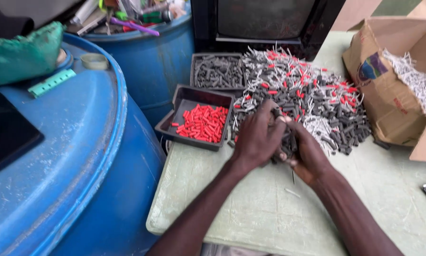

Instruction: Sorting small electronic components from a central pile into separate plastic trays

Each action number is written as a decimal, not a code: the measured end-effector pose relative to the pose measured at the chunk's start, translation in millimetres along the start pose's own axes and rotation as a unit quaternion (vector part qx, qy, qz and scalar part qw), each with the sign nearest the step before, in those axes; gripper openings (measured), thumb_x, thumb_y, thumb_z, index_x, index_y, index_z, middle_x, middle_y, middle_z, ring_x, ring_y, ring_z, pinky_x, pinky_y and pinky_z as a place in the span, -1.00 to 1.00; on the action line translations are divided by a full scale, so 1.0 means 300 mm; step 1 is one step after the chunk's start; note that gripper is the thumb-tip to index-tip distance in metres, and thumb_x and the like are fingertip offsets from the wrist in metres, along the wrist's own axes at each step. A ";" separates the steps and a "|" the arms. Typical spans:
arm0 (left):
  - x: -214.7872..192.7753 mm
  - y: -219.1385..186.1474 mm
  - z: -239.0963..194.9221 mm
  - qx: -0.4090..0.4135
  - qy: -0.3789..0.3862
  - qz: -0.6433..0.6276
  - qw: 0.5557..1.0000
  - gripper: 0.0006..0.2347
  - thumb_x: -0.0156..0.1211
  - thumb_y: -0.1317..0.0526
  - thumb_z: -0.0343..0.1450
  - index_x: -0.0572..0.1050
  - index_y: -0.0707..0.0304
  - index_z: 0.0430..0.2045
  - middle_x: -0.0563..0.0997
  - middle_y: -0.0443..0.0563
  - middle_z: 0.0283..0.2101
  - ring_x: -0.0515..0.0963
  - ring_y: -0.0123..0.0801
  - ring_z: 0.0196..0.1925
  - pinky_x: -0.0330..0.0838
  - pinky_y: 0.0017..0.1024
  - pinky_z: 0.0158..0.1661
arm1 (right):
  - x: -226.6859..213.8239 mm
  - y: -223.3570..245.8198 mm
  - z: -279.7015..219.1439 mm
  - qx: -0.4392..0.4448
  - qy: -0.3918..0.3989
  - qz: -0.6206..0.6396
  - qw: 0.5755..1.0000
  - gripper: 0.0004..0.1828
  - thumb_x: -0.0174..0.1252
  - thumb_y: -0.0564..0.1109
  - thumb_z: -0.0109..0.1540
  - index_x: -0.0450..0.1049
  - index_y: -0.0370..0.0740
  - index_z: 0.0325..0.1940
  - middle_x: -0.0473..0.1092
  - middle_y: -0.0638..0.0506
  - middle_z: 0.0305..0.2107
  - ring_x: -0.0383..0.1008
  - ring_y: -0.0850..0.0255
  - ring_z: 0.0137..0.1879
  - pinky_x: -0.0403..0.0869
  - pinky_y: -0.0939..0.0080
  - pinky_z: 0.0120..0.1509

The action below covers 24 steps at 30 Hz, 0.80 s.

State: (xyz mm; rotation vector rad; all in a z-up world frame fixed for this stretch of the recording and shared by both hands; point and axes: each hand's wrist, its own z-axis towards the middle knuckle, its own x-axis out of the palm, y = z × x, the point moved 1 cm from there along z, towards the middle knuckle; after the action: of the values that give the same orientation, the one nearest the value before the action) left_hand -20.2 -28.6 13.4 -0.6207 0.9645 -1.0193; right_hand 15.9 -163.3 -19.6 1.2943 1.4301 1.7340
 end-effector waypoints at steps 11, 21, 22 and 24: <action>0.145 0.051 0.065 0.162 -0.106 -0.011 0.981 -0.88 -0.06 0.15 0.36 0.36 0.15 -0.42 0.43 0.19 -0.49 0.53 0.15 -0.29 0.40 -0.08 -0.20 | 0.080 0.087 0.188 -0.016 -0.021 0.152 0.988 -0.56 -0.04 0.12 0.33 0.43 -0.22 -0.49 0.38 -0.05 -0.69 0.40 0.29 -0.63 0.21 0.56 -0.71; 0.041 0.082 0.184 0.153 -0.174 0.018 0.973 -0.84 -0.06 0.18 0.41 0.46 0.21 -0.33 0.49 0.06 -0.16 0.52 -0.02 0.03 0.33 -0.08 0.01 | 0.121 0.090 0.325 0.010 -0.064 0.303 0.951 -0.66 0.01 0.02 0.30 0.47 -0.21 -0.45 0.47 -0.02 -0.61 0.49 0.27 -0.56 0.37 0.48 -0.59; -0.002 0.071 0.208 0.155 -0.175 0.017 0.972 -0.84 -0.06 0.18 0.41 0.46 0.21 -0.33 0.49 0.06 -0.16 0.52 -0.02 0.03 0.33 -0.08 0.01 | 0.094 0.072 0.347 0.013 -0.069 0.317 0.946 -0.67 0.01 0.01 0.30 0.47 -0.21 -0.44 0.48 -0.01 -0.60 0.50 0.27 -0.55 0.39 0.47 -0.58; -0.095 0.054 0.254 0.139 -0.215 -0.064 0.965 -0.75 -0.17 0.19 0.45 0.47 0.37 -0.27 0.49 0.27 -0.17 0.51 0.10 0.00 0.31 -0.03 0.07 | 0.122 0.073 0.390 0.020 -0.076 0.347 0.935 -0.69 0.02 -0.01 0.29 0.48 -0.21 -0.43 0.49 0.00 -0.59 0.52 0.27 -0.54 0.42 0.46 -0.56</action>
State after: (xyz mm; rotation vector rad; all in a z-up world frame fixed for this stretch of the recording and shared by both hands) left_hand 48.8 4.4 46.0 -0.6398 0.3950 -1.0530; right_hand 111.1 -88.7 10.1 2.0812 0.9745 1.9602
